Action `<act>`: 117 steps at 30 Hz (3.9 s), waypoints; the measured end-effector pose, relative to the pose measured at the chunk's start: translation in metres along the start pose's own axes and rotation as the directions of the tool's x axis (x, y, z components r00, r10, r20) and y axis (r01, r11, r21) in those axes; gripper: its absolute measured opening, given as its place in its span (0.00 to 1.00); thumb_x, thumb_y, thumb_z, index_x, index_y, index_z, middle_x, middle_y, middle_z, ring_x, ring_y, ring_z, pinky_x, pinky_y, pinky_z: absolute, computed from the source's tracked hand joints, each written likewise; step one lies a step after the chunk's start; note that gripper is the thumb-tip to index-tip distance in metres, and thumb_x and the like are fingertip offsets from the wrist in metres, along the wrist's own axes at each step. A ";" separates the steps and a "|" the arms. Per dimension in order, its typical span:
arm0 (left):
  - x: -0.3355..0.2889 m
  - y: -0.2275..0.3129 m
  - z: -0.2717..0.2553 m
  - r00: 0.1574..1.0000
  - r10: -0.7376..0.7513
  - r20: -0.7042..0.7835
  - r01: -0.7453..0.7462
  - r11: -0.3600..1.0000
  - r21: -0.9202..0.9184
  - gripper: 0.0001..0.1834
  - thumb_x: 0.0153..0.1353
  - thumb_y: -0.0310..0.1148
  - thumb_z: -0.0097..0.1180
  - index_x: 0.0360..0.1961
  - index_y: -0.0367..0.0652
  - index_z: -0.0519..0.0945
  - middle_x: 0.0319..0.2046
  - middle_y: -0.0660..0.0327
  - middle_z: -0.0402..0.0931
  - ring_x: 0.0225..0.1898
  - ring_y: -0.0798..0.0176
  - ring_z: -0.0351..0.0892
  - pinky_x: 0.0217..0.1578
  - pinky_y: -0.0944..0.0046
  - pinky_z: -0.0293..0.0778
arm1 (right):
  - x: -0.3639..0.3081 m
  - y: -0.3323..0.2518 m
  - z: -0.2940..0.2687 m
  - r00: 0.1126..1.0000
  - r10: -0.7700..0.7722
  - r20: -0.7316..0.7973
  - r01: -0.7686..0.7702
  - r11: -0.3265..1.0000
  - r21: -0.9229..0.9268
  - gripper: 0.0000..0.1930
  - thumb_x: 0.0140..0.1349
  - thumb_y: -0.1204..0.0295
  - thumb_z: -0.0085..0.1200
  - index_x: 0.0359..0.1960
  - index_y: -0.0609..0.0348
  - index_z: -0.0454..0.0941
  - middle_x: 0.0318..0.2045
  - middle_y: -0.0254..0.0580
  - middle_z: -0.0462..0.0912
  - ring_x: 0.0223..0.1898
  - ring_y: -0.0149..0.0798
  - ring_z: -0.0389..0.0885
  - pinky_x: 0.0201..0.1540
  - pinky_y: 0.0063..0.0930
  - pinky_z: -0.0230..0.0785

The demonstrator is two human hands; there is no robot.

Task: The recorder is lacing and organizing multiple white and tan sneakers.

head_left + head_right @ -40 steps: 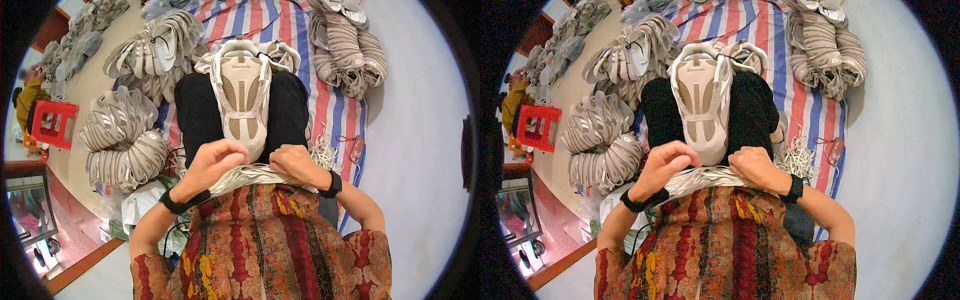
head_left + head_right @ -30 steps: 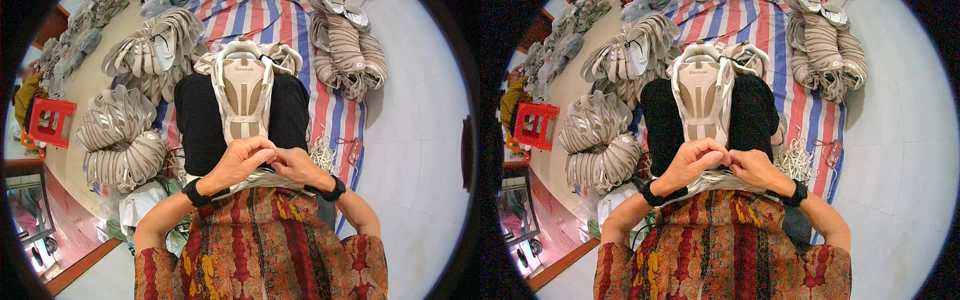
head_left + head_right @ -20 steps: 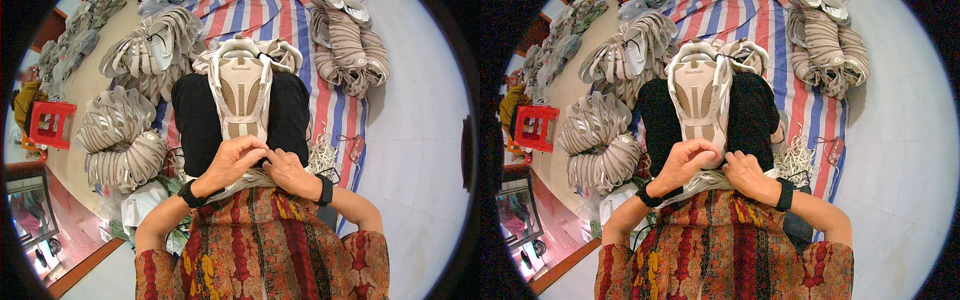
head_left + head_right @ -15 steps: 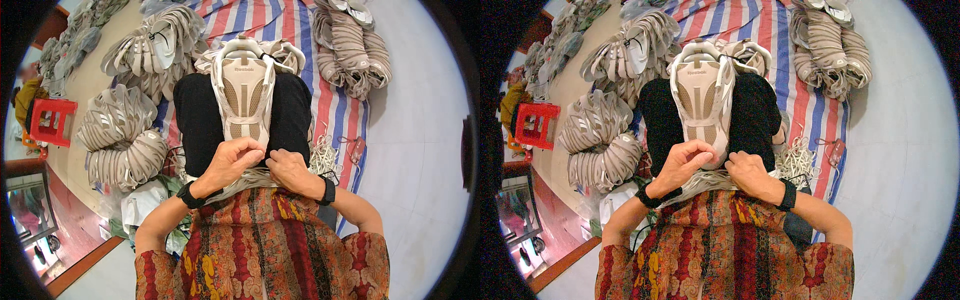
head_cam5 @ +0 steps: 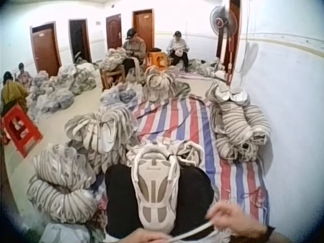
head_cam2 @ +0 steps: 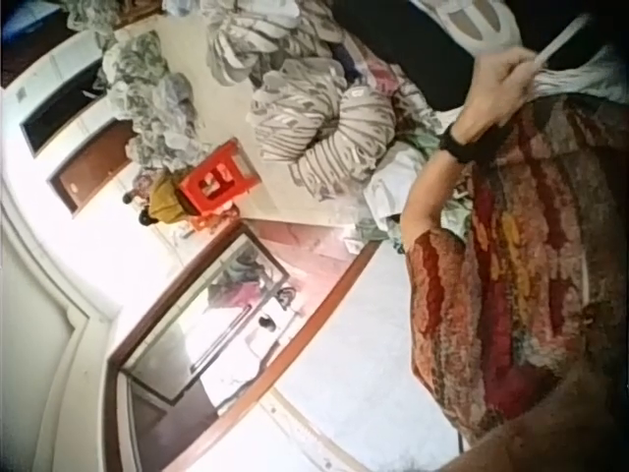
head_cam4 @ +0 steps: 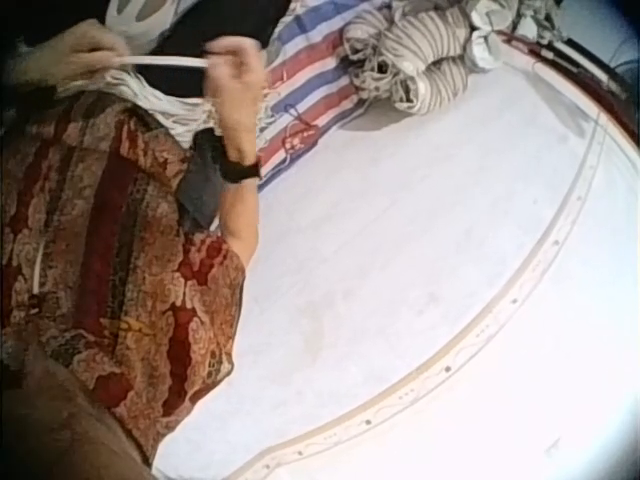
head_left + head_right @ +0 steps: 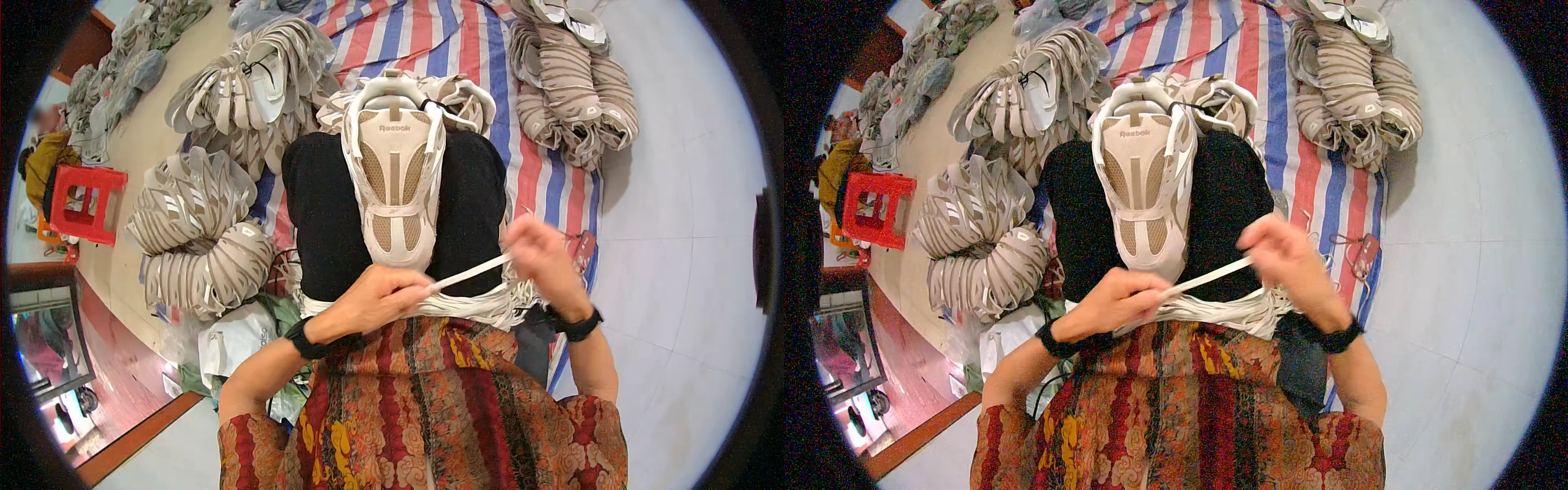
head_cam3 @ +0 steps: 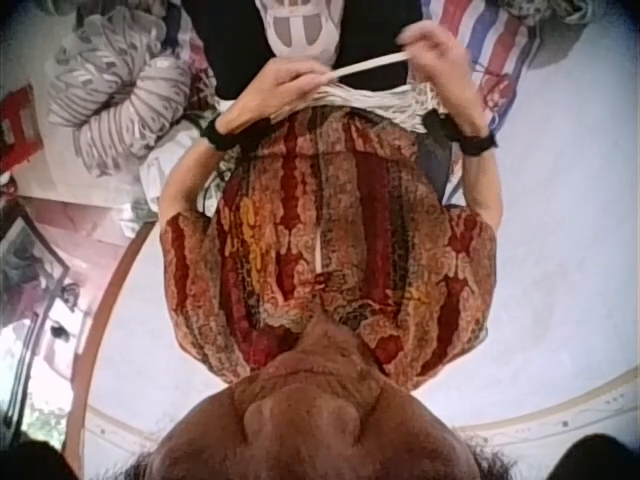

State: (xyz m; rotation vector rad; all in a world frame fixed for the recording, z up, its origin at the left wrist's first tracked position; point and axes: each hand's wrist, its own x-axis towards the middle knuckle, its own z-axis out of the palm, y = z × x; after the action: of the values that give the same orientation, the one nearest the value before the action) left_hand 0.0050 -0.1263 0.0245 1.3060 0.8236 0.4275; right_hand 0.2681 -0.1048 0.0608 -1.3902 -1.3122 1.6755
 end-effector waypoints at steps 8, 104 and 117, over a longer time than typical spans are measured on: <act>-0.060 -0.002 -0.031 0.996 -0.055 -0.068 0.054 0.998 -0.011 0.09 0.59 0.29 0.48 0.33 0.37 0.80 0.15 0.68 0.70 0.18 0.78 0.64 0.19 0.75 0.60 | 0.009 0.000 -0.175 0.733 -0.263 -0.627 0.408 0.908 0.097 0.09 0.56 0.75 0.46 0.40 0.56 0.70 0.16 0.22 0.62 0.11 0.18 0.56 0.12 0.12 0.46; 0.028 0.002 -0.076 0.835 0.159 -0.527 0.057 0.927 0.371 0.15 0.51 0.36 0.57 0.22 0.31 0.78 0.15 0.54 0.75 0.17 0.65 0.74 0.20 0.66 0.69 | 0.075 0.010 0.095 0.808 -0.576 -0.124 0.390 0.681 -0.620 0.04 0.51 0.75 0.53 0.28 0.60 0.76 0.24 0.44 0.76 0.24 0.43 0.77 0.27 0.30 0.68; 0.035 0.006 -0.074 0.826 0.093 -0.556 0.096 0.949 0.301 0.16 0.49 0.36 0.57 0.17 0.31 0.77 0.10 0.56 0.72 0.13 0.67 0.73 0.16 0.66 0.68 | 0.078 0.017 0.105 0.786 -0.589 -0.187 0.376 0.696 -0.612 0.04 0.49 0.77 0.52 0.23 0.62 0.70 0.21 0.48 0.73 0.21 0.44 0.76 0.24 0.31 0.68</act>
State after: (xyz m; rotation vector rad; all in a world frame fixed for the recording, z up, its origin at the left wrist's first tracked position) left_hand -0.0258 -0.0508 0.0169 1.4959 1.4418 0.7250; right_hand 0.1486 -0.0738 0.0131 -1.3826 -1.8078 0.6397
